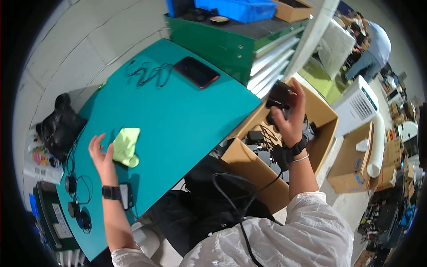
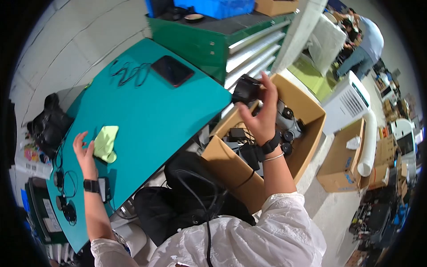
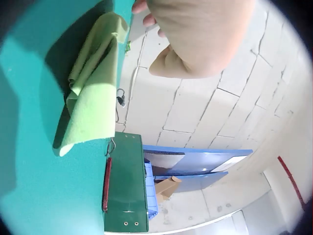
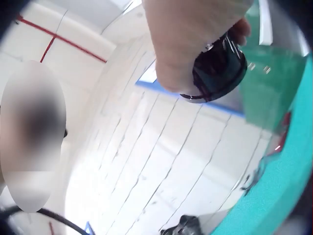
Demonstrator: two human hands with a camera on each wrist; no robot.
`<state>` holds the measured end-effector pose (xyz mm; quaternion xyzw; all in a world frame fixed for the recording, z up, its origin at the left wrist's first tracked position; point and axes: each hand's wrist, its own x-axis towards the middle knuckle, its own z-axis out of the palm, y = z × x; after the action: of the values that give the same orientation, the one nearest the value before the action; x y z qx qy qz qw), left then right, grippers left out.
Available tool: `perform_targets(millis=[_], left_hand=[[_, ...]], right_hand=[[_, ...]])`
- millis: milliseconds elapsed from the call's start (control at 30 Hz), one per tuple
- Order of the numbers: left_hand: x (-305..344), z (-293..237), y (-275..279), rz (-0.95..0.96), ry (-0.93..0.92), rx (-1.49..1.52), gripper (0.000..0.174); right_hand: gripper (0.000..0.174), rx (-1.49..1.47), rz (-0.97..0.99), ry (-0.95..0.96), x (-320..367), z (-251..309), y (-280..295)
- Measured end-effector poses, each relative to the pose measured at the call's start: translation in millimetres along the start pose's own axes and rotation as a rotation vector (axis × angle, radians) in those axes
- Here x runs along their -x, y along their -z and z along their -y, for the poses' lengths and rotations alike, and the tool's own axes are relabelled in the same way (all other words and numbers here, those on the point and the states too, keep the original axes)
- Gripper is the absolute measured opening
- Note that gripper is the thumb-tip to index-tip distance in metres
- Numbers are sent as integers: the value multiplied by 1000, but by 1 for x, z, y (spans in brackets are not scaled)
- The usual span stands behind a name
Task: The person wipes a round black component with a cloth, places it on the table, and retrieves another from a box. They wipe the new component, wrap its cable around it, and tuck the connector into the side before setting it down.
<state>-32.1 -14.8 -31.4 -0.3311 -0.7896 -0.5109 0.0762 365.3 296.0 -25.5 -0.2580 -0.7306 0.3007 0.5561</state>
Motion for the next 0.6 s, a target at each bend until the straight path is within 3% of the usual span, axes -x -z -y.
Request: perform_targets(millis=[67, 133, 233, 333, 400, 467, 533, 600], left_hand=[[1, -6, 3, -12, -99, -16, 36], [2, -8, 3, 83, -127, 297, 36], [8, -25, 11, 287, -6, 568, 41], [13, -41, 16, 398, -23, 926, 63], [11, -35, 15, 351, 21, 1117, 71], [7, -28, 20, 335, 47, 1154, 68], [4, -31, 24, 211, 215, 942, 61], [-1, -22, 27, 187, 308, 995, 52]], right_hand=[[89, -11, 153, 204, -17, 54, -40], [92, 54, 268, 456, -27, 99, -83], [93, 38, 370, 731, -31, 138, -160], [93, 103, 450, 825, -20, 173, -219], [95, 117, 507, 884, -14, 179, -255], [94, 154, 570, 950, -7, 185, -280], [90, 142, 618, 953, -3, 183, -299], [86, 134, 668, 953, -4, 175, -316]])
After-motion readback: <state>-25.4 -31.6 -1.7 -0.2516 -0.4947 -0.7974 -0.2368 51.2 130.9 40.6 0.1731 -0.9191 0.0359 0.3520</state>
